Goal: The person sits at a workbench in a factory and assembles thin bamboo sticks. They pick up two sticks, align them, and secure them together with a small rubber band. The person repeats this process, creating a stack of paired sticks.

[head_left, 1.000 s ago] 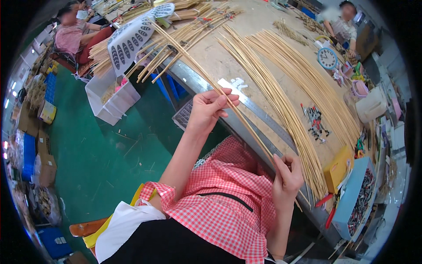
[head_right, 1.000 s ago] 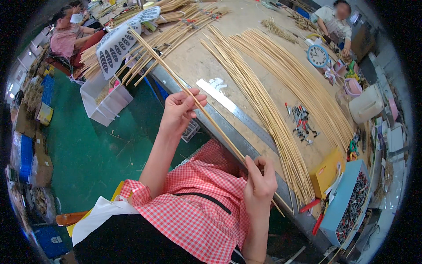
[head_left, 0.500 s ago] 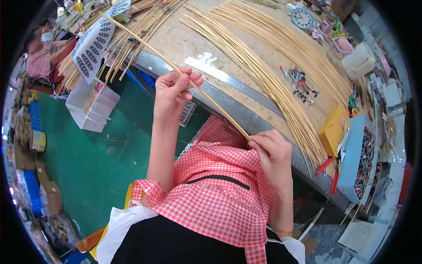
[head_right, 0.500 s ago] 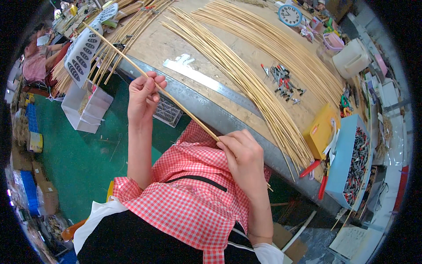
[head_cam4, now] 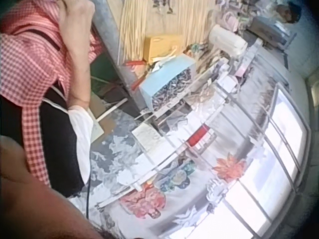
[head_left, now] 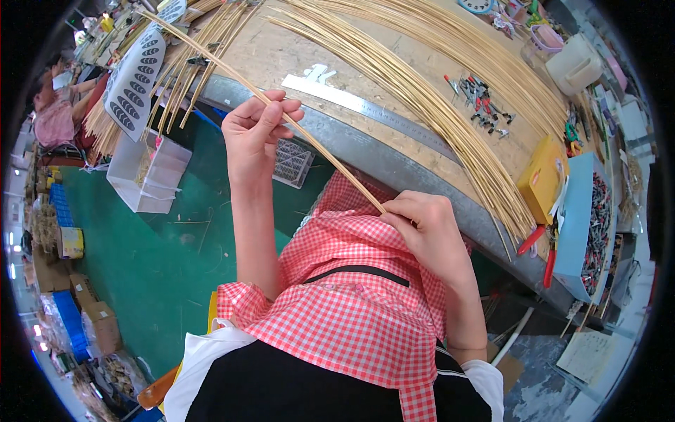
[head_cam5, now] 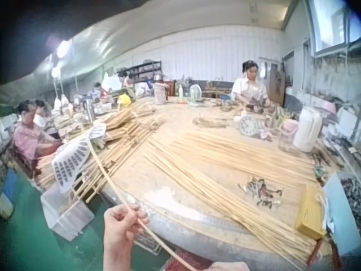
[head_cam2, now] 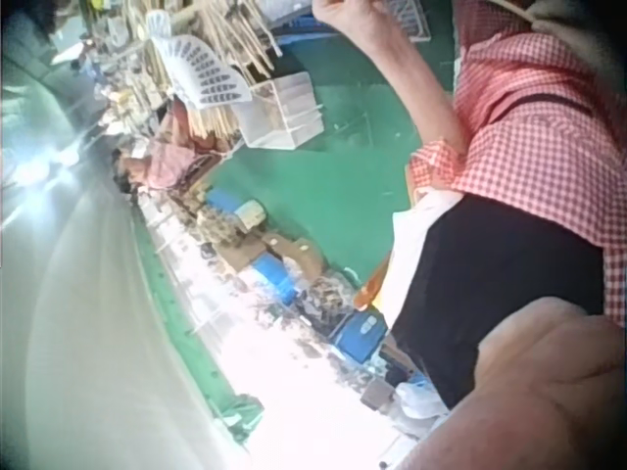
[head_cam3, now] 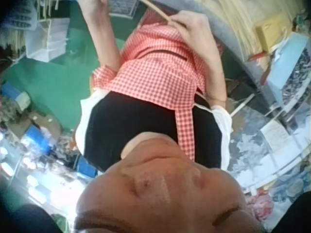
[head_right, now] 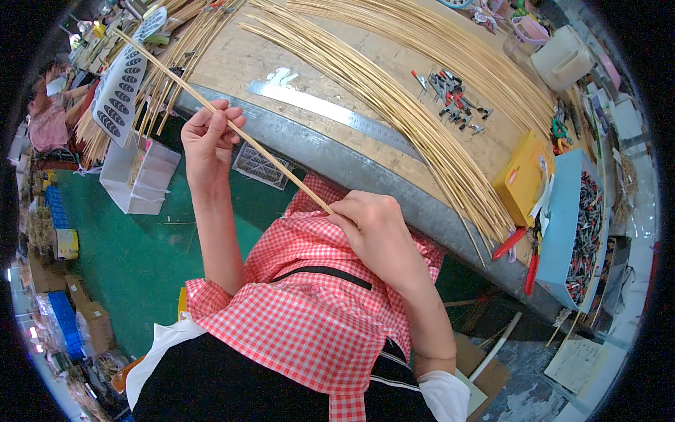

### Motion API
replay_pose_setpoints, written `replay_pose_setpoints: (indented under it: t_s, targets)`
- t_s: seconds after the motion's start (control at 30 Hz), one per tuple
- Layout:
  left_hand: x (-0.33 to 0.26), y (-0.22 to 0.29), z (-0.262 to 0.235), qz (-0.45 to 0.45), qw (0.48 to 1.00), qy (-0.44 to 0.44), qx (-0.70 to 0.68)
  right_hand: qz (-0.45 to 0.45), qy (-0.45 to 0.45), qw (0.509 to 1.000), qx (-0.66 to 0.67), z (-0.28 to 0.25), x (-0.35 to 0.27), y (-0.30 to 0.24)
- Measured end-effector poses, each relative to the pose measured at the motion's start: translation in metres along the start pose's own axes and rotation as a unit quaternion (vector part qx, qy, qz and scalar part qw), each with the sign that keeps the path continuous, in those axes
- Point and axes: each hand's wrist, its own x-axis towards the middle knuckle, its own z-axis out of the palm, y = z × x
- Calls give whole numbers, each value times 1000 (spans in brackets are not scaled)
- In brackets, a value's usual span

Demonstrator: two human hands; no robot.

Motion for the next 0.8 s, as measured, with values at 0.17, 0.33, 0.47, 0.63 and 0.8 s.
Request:
replay_pose_setpoints:
  t_s: [0.17,0.33,0.47,0.63,0.8]
  targets:
    - [-1,8,14,43,994,-7,-96,-10,-14,997,73,-8,8,-2]
    - [-14,13,42,-13,996,-47,69,3,73,989,131,-48,32,-22]
    - [-23,28,103,53,963,-206,163,-85,223,953,188,-61,57,-46]
    - [1,46,140,152,930,-250,221,-202,311,911,178,-71,72,-56]
    - [4,39,138,172,919,-241,260,-182,325,915,154,-66,66,-56]
